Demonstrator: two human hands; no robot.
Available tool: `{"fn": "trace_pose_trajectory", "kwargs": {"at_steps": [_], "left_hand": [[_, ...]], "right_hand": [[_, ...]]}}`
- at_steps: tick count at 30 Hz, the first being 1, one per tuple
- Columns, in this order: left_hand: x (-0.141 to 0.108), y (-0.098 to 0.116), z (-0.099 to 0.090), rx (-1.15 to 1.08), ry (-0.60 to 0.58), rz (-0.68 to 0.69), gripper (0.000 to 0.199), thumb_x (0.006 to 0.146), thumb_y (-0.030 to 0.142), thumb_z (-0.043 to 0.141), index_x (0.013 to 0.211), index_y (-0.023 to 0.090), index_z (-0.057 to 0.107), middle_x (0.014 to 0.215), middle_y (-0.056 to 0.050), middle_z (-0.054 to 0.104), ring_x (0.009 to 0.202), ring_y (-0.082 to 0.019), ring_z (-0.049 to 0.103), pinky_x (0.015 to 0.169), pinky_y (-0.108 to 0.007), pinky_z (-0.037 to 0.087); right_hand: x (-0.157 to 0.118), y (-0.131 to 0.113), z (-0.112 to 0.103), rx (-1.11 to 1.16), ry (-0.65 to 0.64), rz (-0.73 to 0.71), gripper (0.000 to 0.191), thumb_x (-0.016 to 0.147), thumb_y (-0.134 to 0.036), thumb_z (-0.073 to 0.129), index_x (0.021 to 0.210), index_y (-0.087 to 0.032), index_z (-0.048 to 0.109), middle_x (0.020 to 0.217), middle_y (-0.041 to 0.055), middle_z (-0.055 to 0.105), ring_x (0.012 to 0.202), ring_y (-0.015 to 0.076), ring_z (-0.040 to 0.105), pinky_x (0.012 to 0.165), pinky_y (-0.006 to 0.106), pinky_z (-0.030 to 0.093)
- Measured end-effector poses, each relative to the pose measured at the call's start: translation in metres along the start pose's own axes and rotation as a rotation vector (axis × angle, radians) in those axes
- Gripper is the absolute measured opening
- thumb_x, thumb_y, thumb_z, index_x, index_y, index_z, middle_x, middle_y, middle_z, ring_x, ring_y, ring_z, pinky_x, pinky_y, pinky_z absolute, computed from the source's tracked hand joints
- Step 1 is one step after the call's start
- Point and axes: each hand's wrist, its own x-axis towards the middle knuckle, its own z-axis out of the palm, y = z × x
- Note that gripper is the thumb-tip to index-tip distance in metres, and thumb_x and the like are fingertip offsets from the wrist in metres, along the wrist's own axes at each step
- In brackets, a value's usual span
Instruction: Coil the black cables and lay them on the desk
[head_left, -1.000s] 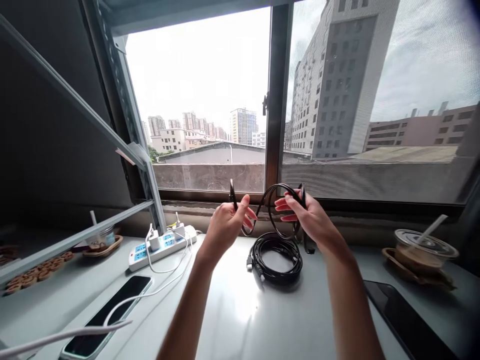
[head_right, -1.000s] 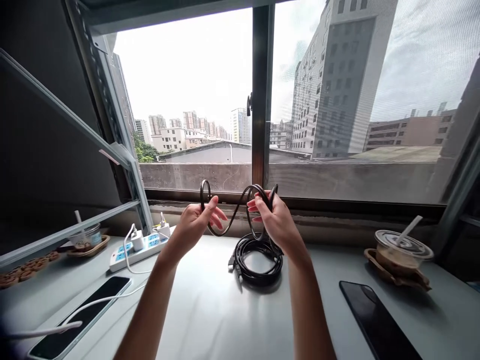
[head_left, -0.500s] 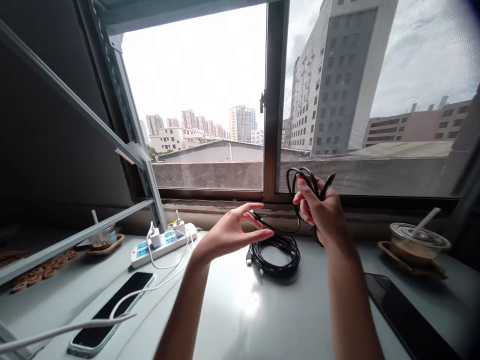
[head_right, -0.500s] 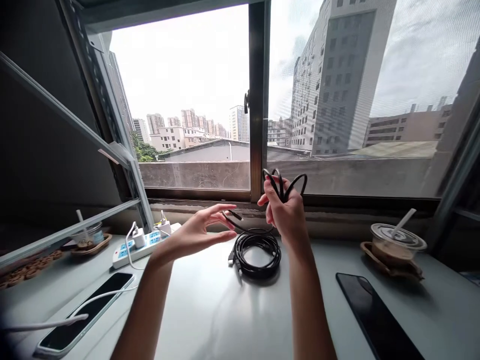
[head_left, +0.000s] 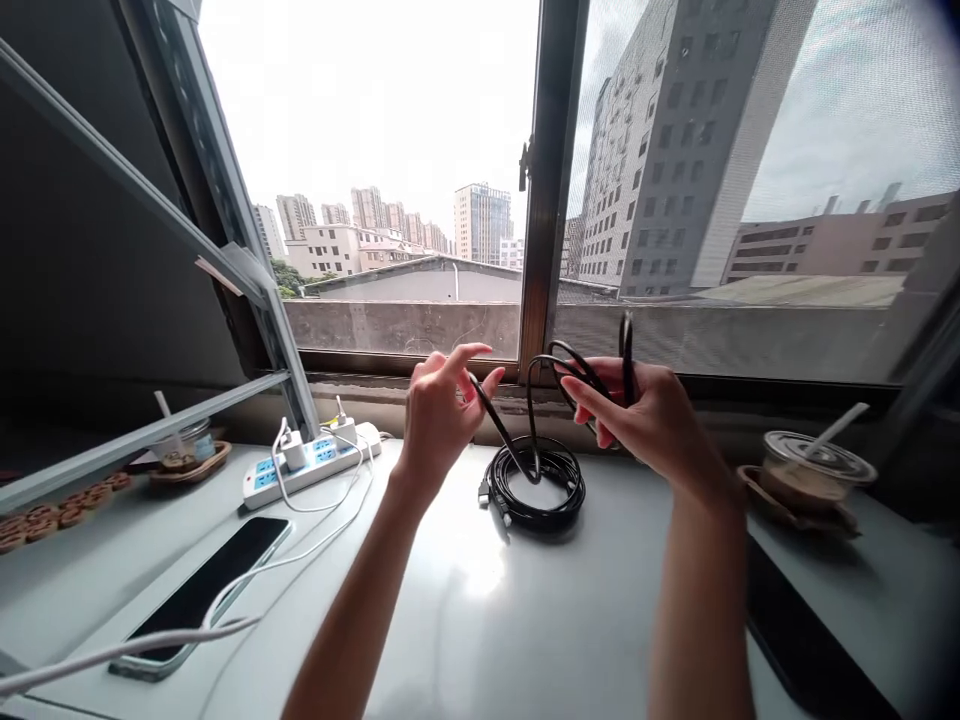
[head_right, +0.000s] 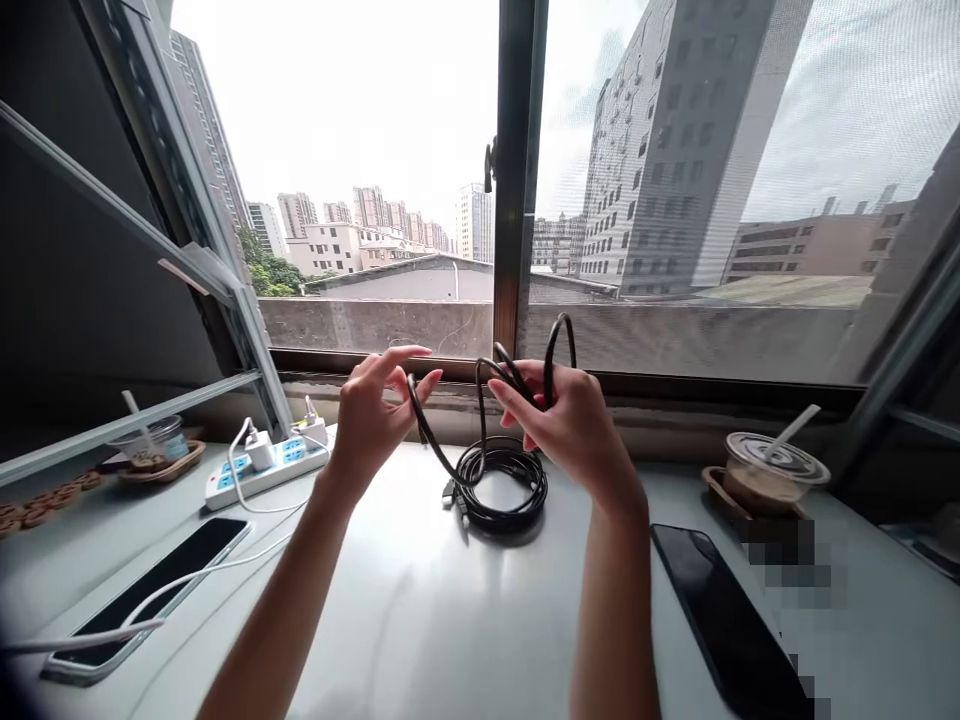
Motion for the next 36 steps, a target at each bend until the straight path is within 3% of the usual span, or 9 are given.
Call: {"fn": "trace_pose_trajectory", "kwargs": {"at_steps": [3, 9, 16, 19, 23, 26, 31, 34, 36], "left_hand": [[-0.002, 0.008, -0.005, 0.034, 0.069, -0.013, 0.040, 0.076, 0.041, 0.067, 0.111, 0.024, 0.057, 0.051, 0.005, 0.052, 0.072, -0.020, 0.055, 0.084, -0.036, 0.038], [-0.007, 0.030, -0.017, 0.012, 0.131, -0.024, 0.054, 0.074, 0.041, 0.068, 0.122, 0.026, 0.048, 0.062, 0.004, 0.053, 0.079, -0.021, 0.053, 0.084, -0.036, 0.036], [-0.009, 0.034, -0.016, 0.126, 0.190, 0.076, 0.038, 0.078, 0.045, 0.064, 0.110, 0.027, 0.056, 0.095, -0.004, 0.050, 0.090, -0.021, 0.046, 0.085, -0.038, 0.039], [-0.011, 0.032, -0.009, 0.123, 0.122, 0.067, 0.041, 0.080, 0.042, 0.062, 0.116, 0.026, 0.054, 0.102, -0.006, 0.049, 0.094, -0.023, 0.046, 0.087, -0.040, 0.039], [-0.013, 0.031, 0.000, 0.005, -0.073, 0.106, 0.045, 0.083, 0.034, 0.059, 0.126, 0.028, 0.046, 0.110, -0.007, 0.052, 0.101, -0.022, 0.048, 0.091, -0.040, 0.039], [-0.013, 0.030, 0.006, -0.095, -0.062, 0.149, 0.044, 0.085, 0.029, 0.056, 0.127, 0.026, 0.044, 0.116, -0.008, 0.053, 0.107, -0.021, 0.050, 0.093, -0.039, 0.039], [-0.009, 0.023, 0.008, -0.154, 0.084, 0.201, 0.022, 0.087, 0.022, 0.055, 0.108, 0.022, 0.056, 0.094, -0.004, 0.060, 0.088, -0.016, 0.057, 0.078, -0.031, 0.046], [-0.006, 0.014, 0.005, -0.185, 0.089, 0.233, 0.014, 0.085, 0.020, 0.057, 0.099, 0.020, 0.062, 0.082, -0.001, 0.060, 0.074, -0.012, 0.057, 0.068, -0.026, 0.046], [-0.004, 0.009, 0.003, -0.187, 0.087, 0.245, 0.016, 0.086, 0.019, 0.055, 0.099, 0.021, 0.064, 0.084, -0.001, 0.063, 0.075, -0.012, 0.058, 0.068, -0.025, 0.047]], "right_hand": [[0.005, 0.005, 0.006, -0.083, 0.014, -0.088, 0.030, 0.082, -0.043, 0.058, 0.085, -0.015, 0.067, 0.054, -0.0006, 0.060, 0.035, 0.0080, 0.047, 0.040, 0.021, 0.040], [0.009, 0.001, 0.015, -0.117, 0.111, -0.121, 0.037, 0.084, -0.042, 0.055, 0.059, -0.016, 0.058, 0.048, -0.0005, 0.058, 0.032, 0.0062, 0.042, 0.036, 0.020, 0.032], [0.005, -0.012, 0.022, -0.034, 0.301, -0.062, 0.029, 0.079, -0.037, 0.060, 0.061, -0.015, 0.064, 0.043, -0.0022, 0.055, 0.029, 0.0056, 0.040, 0.031, 0.018, 0.031], [0.003, -0.016, 0.026, -0.003, 0.321, -0.084, 0.031, 0.078, -0.040, 0.063, 0.061, -0.014, 0.067, 0.039, -0.0030, 0.052, 0.030, 0.0055, 0.040, 0.033, 0.018, 0.031], [-0.001, -0.024, 0.029, 0.060, 0.381, -0.064, 0.029, 0.075, -0.041, 0.065, 0.065, -0.015, 0.070, 0.037, -0.0034, 0.051, 0.030, 0.0061, 0.040, 0.033, 0.019, 0.031], [-0.005, -0.030, 0.029, 0.123, 0.317, -0.046, 0.027, 0.076, -0.038, 0.065, 0.064, -0.015, 0.070, 0.037, -0.0036, 0.051, 0.030, 0.0057, 0.039, 0.032, 0.018, 0.030], [-0.007, -0.033, 0.029, 0.170, 0.242, -0.007, 0.034, 0.077, -0.038, 0.063, 0.052, -0.014, 0.064, 0.036, -0.0025, 0.050, 0.028, 0.0043, 0.035, 0.031, 0.018, 0.026], [-0.005, -0.031, 0.032, 0.132, 0.227, 0.001, 0.034, 0.077, -0.038, 0.064, 0.053, -0.014, 0.064, 0.036, -0.0018, 0.051, 0.028, 0.0044, 0.036, 0.031, 0.017, 0.027], [-0.003, -0.028, 0.033, 0.133, 0.231, 0.023, 0.034, 0.077, -0.040, 0.063, 0.056, -0.014, 0.066, 0.037, -0.0017, 0.052, 0.028, 0.0053, 0.039, 0.031, 0.017, 0.029]]}}
